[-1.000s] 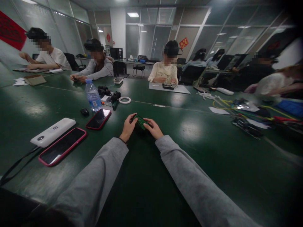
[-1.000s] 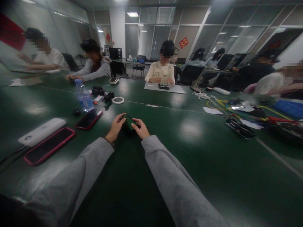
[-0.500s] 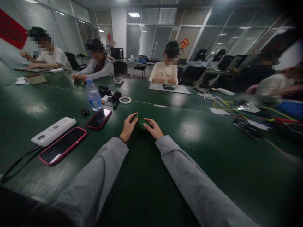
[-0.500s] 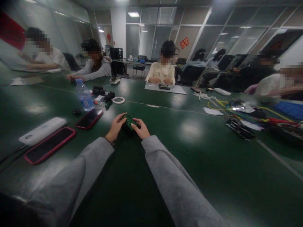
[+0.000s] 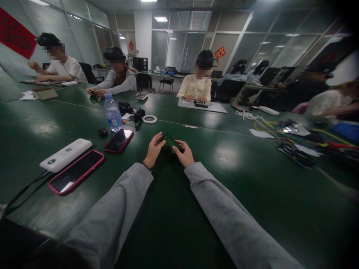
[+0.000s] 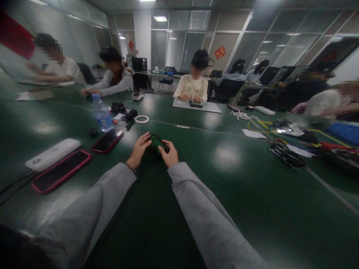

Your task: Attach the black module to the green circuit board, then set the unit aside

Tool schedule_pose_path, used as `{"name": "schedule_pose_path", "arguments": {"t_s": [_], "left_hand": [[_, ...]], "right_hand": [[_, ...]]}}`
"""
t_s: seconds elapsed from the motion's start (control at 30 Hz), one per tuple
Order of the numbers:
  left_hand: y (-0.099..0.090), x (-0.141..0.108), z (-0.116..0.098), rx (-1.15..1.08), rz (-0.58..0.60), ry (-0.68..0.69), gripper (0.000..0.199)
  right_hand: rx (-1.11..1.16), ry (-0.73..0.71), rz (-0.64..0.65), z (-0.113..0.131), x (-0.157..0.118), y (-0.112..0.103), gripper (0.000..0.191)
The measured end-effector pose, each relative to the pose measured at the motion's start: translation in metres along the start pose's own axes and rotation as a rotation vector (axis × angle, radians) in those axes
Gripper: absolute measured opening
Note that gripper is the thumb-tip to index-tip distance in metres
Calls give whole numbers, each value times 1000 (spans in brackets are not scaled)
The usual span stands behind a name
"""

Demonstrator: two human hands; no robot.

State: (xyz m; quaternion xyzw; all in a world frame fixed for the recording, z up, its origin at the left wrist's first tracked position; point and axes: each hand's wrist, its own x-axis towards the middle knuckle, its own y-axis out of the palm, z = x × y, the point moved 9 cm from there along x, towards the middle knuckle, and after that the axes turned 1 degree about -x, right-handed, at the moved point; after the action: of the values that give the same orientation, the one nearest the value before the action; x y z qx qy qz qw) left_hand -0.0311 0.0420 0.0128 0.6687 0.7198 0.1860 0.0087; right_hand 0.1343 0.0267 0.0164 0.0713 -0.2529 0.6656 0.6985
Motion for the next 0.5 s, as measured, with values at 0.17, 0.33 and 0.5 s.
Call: {"name": "schedule_pose_path", "arguments": {"t_s": [0.17, 0.33, 0.5], "left_hand": [[20, -20, 26, -294, -26, -382, 43], [58, -50, 34, -545, 85, -635, 48], [46, -44, 24, -525, 150, -523, 64]], "right_hand": [[-330, -32, -347, 8, -8, -36, 42], [-569, -338, -268, 54, -16, -16, 47], [-714, -497, 160, 72, -30, 41, 50]]}}
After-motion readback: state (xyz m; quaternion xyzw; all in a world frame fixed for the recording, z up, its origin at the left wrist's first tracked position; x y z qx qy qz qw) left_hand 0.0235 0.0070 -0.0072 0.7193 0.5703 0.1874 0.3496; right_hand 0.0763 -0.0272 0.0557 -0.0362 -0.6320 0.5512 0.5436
